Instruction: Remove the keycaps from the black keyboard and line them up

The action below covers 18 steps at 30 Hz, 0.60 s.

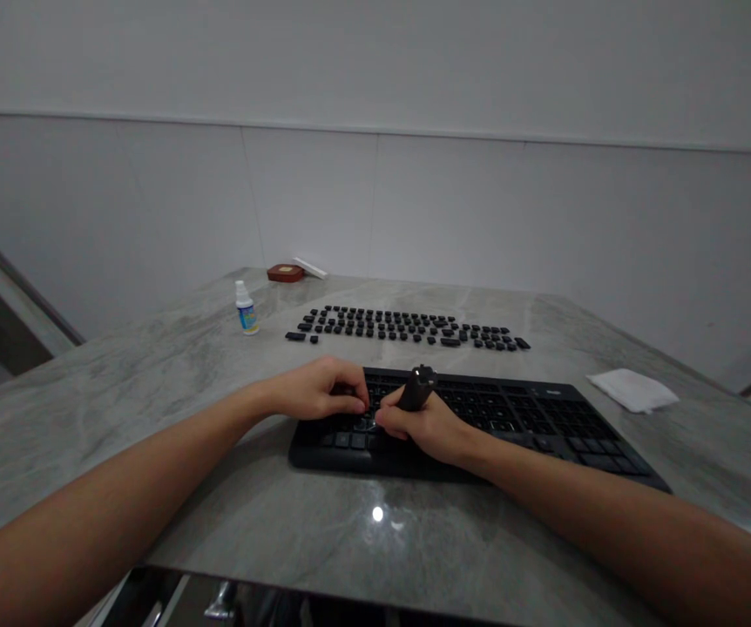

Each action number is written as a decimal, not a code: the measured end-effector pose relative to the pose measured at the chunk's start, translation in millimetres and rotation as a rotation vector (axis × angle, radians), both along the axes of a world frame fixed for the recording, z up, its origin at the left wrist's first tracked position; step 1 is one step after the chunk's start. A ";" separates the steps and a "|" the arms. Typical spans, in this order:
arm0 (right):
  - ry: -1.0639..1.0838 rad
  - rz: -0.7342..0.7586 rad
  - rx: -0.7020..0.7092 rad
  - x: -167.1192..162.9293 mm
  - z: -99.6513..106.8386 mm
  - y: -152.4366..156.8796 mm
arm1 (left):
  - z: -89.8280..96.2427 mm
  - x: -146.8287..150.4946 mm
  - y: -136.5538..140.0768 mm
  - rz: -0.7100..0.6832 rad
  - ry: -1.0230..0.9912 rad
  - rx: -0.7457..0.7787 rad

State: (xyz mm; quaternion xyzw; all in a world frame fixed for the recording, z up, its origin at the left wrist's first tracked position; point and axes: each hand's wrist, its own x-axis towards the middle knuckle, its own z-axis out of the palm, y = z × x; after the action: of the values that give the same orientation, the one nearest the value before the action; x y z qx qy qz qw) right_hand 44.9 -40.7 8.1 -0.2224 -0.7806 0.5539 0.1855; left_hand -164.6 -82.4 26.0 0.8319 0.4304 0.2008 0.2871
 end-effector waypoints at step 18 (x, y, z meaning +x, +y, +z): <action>0.020 -0.258 0.159 -11.2 -5.3 -2.7 | 0.8 20.6 -7.4 0.172 0.120 -0.048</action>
State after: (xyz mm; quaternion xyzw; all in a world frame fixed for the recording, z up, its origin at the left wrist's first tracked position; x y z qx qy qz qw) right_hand 33.7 -43.4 2.8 -0.2999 -0.7851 0.4640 0.2799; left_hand -144.1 -89.7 26.8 0.7952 0.5216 0.1640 0.2623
